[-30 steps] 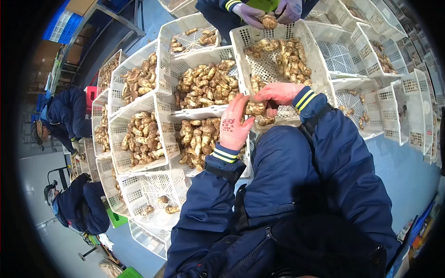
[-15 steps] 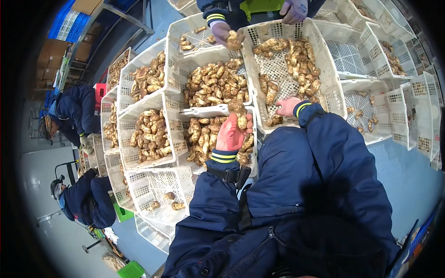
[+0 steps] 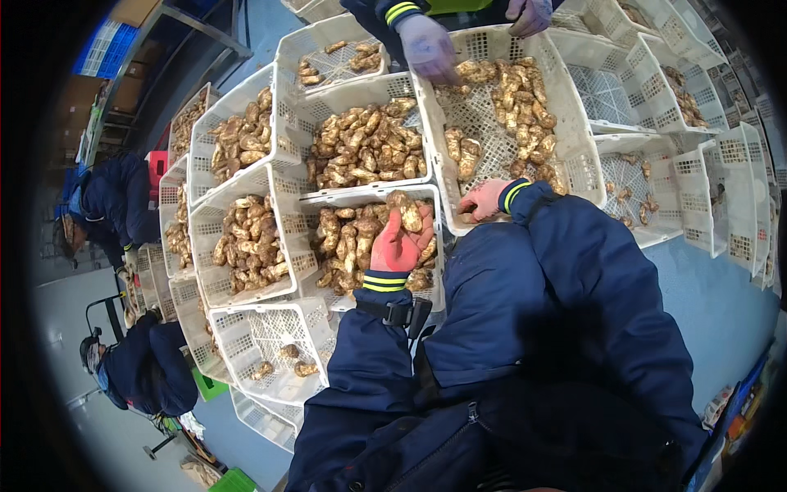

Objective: The person is sorting and cleaning ginger roots from one basket into another.

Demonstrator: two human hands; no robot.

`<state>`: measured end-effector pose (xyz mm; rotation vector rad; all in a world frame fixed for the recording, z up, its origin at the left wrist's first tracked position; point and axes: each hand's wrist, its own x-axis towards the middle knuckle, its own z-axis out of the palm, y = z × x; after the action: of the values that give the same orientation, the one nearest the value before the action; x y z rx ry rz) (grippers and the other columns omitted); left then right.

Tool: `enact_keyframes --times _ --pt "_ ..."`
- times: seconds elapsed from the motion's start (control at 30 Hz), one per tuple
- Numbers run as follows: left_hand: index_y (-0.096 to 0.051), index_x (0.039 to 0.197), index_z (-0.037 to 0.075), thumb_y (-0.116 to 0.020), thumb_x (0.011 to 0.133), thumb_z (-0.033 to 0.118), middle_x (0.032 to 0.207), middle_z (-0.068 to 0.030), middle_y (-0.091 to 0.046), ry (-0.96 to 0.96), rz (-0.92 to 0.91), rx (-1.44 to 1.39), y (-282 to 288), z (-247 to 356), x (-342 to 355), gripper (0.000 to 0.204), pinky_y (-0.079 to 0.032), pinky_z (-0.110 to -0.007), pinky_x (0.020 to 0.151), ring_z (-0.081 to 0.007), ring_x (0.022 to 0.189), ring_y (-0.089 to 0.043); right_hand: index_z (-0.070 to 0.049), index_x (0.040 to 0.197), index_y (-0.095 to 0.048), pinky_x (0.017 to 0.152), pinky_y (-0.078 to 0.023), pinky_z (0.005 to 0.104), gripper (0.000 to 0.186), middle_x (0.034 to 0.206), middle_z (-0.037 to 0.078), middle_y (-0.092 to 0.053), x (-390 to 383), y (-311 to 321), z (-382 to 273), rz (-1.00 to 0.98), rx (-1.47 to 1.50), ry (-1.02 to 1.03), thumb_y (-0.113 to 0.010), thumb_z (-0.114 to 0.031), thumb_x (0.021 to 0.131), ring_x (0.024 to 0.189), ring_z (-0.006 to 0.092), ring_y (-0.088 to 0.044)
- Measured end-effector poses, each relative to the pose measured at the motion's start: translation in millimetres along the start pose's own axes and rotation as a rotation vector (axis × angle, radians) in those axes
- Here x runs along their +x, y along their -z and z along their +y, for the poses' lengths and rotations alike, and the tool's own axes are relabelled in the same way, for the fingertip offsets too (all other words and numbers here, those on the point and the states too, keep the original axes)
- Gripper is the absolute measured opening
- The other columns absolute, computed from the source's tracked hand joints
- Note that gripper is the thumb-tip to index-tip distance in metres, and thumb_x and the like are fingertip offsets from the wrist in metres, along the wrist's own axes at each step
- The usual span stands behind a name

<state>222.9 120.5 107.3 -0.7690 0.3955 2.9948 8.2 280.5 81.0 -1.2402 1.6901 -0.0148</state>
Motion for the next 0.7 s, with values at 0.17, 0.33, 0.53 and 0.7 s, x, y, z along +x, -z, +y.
enact_keyframes --times 0.17,0.33,0.53,0.7 --pt "-0.052 0.121 0.004 -0.056 0.094 0.017 0.12 -0.016 -0.056 -0.012 0.096 -0.112 24 -13 2 0.03 -0.045 -0.044 0.098 -0.0314 0.112 -0.053 -0.019 0.121 -0.059 0.089 -0.047 0.0404 0.04 0.113 0.012 -0.064 -2 -1 -2 0.214 -0.029 -0.032 -0.053 -0.038 0.086 0.105 0.0295 -0.06" --pt "-0.053 0.119 0.003 -0.056 0.094 0.014 0.117 -0.0127 -0.058 -0.102 0.14 0.014 26 -9 1 0.028 -0.045 -0.045 0.098 -0.029 0.111 -0.055 -0.015 0.12 -0.058 0.09 -0.046 0.041 0.037 0.113 0.014 -0.064 1 12 9 0.411 0.11 -0.12 -0.05 -0.035 0.09 0.103 0.0308 -0.061" --pt "-0.051 0.122 0.0 -0.057 0.094 0.027 0.118 -0.0206 -0.055 -0.358 0.175 0.212 -4 43 13 0.039 -0.049 -0.046 0.096 -0.0315 0.112 -0.055 -0.001 0.118 -0.059 0.071 -0.049 0.0269 0.033 0.095 0.008 -0.067 -13 43 14 0.674 1.119 -0.038 -0.058 -0.019 0.091 0.076 0.013 -0.059" --pt "-0.047 0.127 -0.002 -0.058 0.091 0.042 0.122 -0.0188 -0.055 -0.296 0.14 0.443 -39 41 19 0.058 -0.047 -0.041 0.092 -0.0304 0.108 -0.057 0.0 0.115 -0.059 0.071 -0.049 0.0266 0.031 0.097 0.004 -0.065 -43 69 -14 0.844 1.255 0.06 -0.057 -0.019 0.091 0.08 0.0108 -0.062"
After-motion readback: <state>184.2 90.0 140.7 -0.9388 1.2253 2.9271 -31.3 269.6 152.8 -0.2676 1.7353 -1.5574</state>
